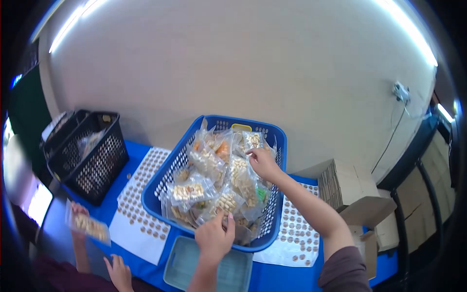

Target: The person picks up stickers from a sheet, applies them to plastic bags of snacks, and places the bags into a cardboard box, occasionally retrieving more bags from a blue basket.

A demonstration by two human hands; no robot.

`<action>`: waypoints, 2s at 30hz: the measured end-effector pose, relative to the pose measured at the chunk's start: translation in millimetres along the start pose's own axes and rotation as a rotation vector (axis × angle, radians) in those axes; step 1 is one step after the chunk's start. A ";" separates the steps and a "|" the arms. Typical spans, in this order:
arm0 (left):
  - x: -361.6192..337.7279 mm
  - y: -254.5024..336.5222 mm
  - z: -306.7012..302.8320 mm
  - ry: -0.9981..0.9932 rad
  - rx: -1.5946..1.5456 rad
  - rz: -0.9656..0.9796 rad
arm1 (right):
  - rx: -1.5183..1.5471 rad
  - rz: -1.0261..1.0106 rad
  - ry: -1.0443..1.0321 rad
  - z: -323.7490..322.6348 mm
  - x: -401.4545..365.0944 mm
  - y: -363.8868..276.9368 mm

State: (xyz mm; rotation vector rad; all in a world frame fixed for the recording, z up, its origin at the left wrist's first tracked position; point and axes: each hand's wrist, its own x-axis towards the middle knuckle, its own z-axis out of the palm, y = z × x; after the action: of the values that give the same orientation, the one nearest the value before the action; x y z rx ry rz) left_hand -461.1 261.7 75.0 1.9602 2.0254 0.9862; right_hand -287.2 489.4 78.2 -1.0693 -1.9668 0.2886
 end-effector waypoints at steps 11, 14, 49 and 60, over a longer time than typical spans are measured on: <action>-1.1 -5.2 0.6 0.067 -0.235 -0.029 | -0.303 0.363 -0.406 130.7 92.8 59.9; -0.9 -5.8 0.8 0.056 -0.241 0.010 | -0.247 0.294 -0.423 149.8 84.9 71.1; -3.1 -17.6 13.2 0.161 -0.167 0.165 | -0.441 0.022 0.318 60.4 98.2 22.2; -4.7 -17.4 9.0 0.140 -0.177 0.169 | -0.631 -0.714 -0.120 145.4 116.4 -18.4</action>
State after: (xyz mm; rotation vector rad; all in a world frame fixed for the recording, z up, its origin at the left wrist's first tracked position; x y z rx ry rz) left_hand -470.2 261.6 57.0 2.0439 1.7886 1.3260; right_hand -441.3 595.0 66.9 -0.6352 -2.4728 -0.7070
